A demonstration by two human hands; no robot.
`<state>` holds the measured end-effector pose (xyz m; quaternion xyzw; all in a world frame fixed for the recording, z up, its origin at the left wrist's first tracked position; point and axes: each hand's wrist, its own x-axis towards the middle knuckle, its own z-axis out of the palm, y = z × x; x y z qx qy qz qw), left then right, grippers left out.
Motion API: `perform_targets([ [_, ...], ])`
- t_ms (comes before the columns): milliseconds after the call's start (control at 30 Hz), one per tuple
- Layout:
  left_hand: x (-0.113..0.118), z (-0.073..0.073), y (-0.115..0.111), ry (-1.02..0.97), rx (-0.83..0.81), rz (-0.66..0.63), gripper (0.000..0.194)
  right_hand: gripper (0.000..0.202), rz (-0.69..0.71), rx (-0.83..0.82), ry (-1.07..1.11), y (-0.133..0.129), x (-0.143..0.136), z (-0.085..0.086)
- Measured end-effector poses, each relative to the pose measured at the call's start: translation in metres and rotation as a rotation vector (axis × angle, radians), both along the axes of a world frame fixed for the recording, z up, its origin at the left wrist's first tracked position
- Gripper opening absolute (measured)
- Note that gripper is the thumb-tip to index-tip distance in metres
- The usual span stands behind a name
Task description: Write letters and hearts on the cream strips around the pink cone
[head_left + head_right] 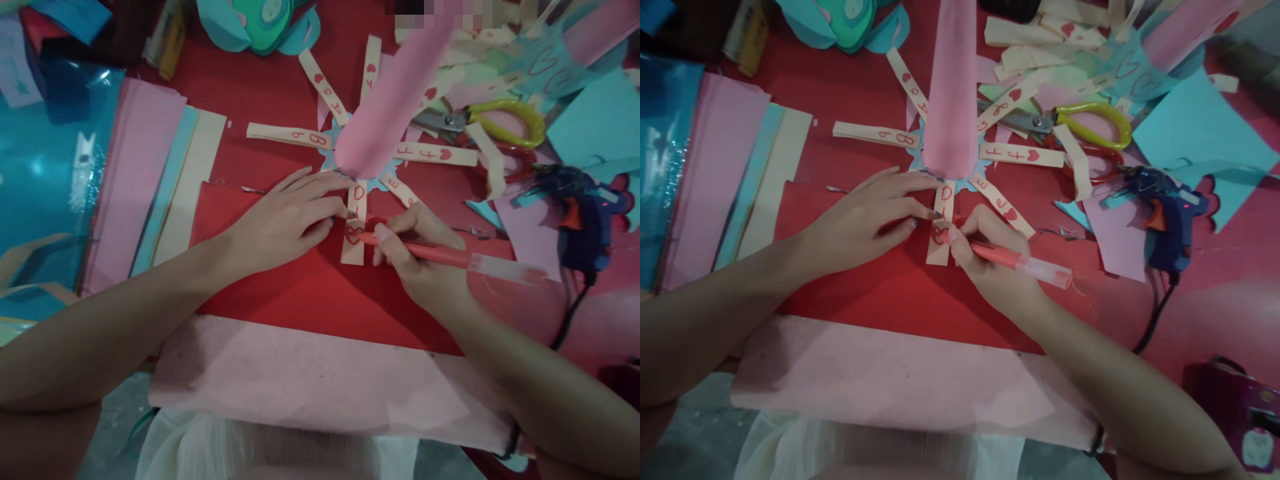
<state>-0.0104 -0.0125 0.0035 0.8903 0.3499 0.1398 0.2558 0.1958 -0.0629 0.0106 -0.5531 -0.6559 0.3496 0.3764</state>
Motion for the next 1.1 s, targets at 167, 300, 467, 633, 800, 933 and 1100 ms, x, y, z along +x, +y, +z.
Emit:
perform_targets([
  [167,0.0003,-0.001,-0.0003,-0.016,-0.005,0.011,0.029,0.037,0.007,-0.006,-0.003,0.0004,0.0,0.0019],
  [300,-0.0003,-0.0019,-0.0001,-0.013,0.005,0.003,0.028,0.036,-0.003,-0.028,-0.001,-0.0006,0.0013,0.0011],
  [467,-0.0003,-0.0012,-0.0003,-0.015,-0.006,0.007,0.029,0.034,0.006,-0.053,0.014,-0.0014,0.0024,-0.0007],
  [633,0.0003,-0.0011,-0.0007,-0.025,-0.014,0.017,0.029,0.032,0.01,-0.062,0.027,-0.0015,0.0035,0.001],
  [800,0.0002,-0.0013,-0.0007,-0.013,0.009,0.007,0.028,0.031,0.012,-0.046,0.058,-0.0012,0.0036,0.0002],
  [933,-0.0005,-0.0007,-0.0004,-0.009,0.02,-0.007,0.029,0.03,-0.029,-0.064,0.152,-0.0012,0.0041,-0.004],
  [1100,-0.0009,-0.0009,-0.0003,-0.003,0.013,-0.003,0.03,0.028,-0.019,-0.07,0.128,-0.0027,0.005,-0.0073],
])
